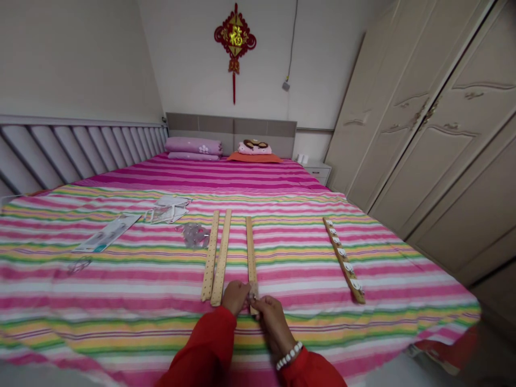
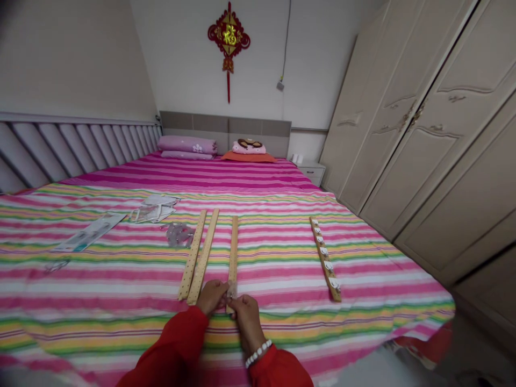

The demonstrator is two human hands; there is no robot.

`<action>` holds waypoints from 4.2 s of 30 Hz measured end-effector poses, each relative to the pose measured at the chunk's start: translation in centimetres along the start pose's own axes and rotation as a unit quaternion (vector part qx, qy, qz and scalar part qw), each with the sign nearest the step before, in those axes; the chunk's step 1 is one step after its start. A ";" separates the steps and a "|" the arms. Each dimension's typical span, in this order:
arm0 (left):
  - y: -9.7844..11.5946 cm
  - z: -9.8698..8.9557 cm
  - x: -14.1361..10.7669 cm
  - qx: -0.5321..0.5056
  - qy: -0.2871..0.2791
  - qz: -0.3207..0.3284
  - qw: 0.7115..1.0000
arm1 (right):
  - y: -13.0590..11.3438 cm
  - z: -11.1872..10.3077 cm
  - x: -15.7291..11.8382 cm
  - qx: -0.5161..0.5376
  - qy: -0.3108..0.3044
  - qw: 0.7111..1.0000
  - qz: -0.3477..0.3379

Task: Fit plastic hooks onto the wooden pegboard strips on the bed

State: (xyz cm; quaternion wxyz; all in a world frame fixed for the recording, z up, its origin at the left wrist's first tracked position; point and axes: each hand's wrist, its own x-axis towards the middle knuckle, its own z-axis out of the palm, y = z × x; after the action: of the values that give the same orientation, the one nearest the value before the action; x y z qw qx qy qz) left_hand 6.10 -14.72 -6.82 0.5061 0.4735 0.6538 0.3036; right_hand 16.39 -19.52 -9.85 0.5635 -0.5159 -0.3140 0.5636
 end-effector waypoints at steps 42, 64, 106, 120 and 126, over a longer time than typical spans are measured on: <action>2.4 -14.3 4.5 -0.109 0.308 0.131 0.936 | -0.2 -2.6 -2.8 0.080 -0.045 0.996 0.009; 1.9 -3.0 -6.2 -0.354 0.002 0.016 0.935 | -6.6 -0.7 -3.3 0.020 -0.027 0.996 -0.082; -0.9 -1.3 -1.0 0.068 0.066 0.361 0.928 | -5.8 0.3 4.8 0.023 0.018 0.999 -0.025; -0.9 -1.1 -1.2 0.120 0.051 0.360 0.924 | -4.9 0.7 5.4 -0.019 0.044 0.997 -0.069; -1.1 -1.1 -1.2 0.145 0.048 0.365 0.918 | -4.6 0.6 5.6 -0.037 0.051 0.995 -0.071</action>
State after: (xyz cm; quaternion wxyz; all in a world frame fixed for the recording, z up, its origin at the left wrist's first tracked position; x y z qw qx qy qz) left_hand 4.74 -16.11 -6.96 0.2535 0.7324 0.4959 0.3916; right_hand 18.24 -13.21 -6.66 0.5980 -0.5408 -0.3414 0.4831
